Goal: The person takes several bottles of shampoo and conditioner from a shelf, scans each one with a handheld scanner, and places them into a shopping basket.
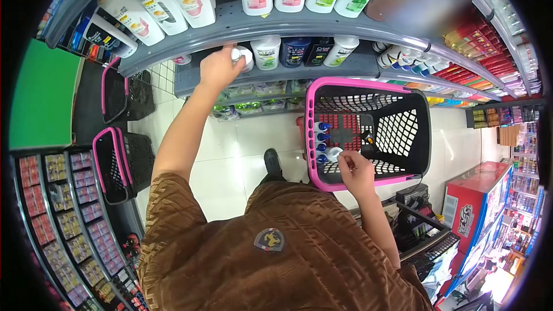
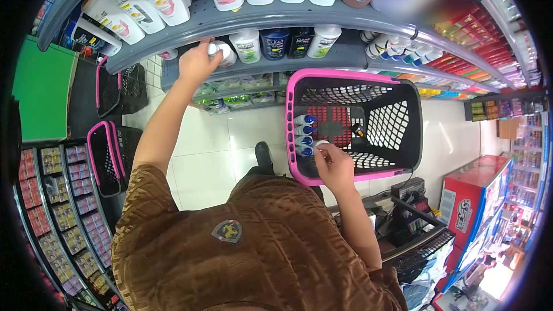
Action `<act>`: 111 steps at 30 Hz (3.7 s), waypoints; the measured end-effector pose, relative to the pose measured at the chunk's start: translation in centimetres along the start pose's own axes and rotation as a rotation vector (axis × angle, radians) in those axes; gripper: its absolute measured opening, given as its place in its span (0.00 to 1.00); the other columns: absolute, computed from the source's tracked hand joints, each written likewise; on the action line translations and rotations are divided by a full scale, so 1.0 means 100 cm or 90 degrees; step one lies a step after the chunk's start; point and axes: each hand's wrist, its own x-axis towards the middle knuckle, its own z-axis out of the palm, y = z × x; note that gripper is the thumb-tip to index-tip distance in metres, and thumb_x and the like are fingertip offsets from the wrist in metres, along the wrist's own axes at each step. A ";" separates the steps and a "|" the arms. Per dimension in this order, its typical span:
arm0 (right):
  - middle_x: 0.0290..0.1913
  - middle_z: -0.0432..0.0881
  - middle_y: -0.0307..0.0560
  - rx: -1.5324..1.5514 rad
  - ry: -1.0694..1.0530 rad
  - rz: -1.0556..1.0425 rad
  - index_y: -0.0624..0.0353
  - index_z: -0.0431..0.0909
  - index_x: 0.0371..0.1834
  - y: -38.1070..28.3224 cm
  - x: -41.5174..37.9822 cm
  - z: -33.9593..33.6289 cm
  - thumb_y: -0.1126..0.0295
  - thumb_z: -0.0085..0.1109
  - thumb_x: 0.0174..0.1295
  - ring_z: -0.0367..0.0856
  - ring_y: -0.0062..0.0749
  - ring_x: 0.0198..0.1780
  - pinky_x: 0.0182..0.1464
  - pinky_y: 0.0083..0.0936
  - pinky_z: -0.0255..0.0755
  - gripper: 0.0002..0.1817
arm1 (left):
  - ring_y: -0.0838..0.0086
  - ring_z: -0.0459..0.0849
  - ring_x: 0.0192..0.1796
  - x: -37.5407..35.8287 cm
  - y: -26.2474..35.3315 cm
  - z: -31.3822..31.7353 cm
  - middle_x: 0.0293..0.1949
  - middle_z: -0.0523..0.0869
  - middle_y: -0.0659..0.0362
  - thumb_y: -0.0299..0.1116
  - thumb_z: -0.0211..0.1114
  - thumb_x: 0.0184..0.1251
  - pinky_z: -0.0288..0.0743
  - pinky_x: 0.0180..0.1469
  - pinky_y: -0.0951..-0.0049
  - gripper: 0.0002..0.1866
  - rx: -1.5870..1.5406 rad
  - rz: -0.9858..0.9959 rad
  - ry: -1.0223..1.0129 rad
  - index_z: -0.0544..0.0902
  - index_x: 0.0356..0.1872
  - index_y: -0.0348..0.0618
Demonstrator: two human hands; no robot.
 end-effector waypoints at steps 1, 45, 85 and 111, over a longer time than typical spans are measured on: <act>0.28 0.85 0.48 0.014 -0.001 0.004 0.62 0.85 0.40 0.001 -0.003 0.000 0.73 0.69 0.64 0.83 0.34 0.26 0.30 0.28 0.76 0.05 | 0.47 0.90 0.41 -0.004 -0.001 0.000 0.37 0.91 0.46 0.55 0.65 0.66 0.82 0.46 0.49 0.27 0.001 0.016 0.005 0.82 0.59 0.49; 0.52 0.85 0.58 0.974 -0.499 0.315 0.71 0.68 0.69 0.123 -0.005 -0.189 0.56 0.64 0.68 0.90 0.41 0.45 0.33 0.31 0.87 0.35 | 0.82 0.79 0.31 -0.102 0.386 -0.023 0.27 0.84 0.63 0.49 0.61 0.78 0.73 0.37 0.74 0.23 -0.620 -0.130 -0.241 0.84 0.33 0.37; 0.57 0.83 0.59 0.954 -0.435 0.203 0.71 0.67 0.72 0.137 -0.026 -0.185 0.62 0.69 0.62 0.89 0.43 0.51 0.49 0.41 0.89 0.38 | 0.85 0.73 0.28 -0.115 0.442 -0.080 0.25 0.81 0.67 0.50 0.57 0.82 0.66 0.32 0.77 0.25 -0.535 -0.064 -0.230 0.85 0.31 0.39; 0.58 0.84 0.54 0.886 -0.308 0.253 0.64 0.66 0.73 0.082 -0.040 -0.144 0.43 0.54 0.72 0.87 0.47 0.56 0.42 0.40 0.85 0.38 | 0.66 0.81 0.65 -0.185 0.373 -0.018 0.65 0.81 0.52 0.43 0.73 0.68 0.75 0.67 0.59 0.47 -0.935 -0.047 -0.421 0.56 0.80 0.39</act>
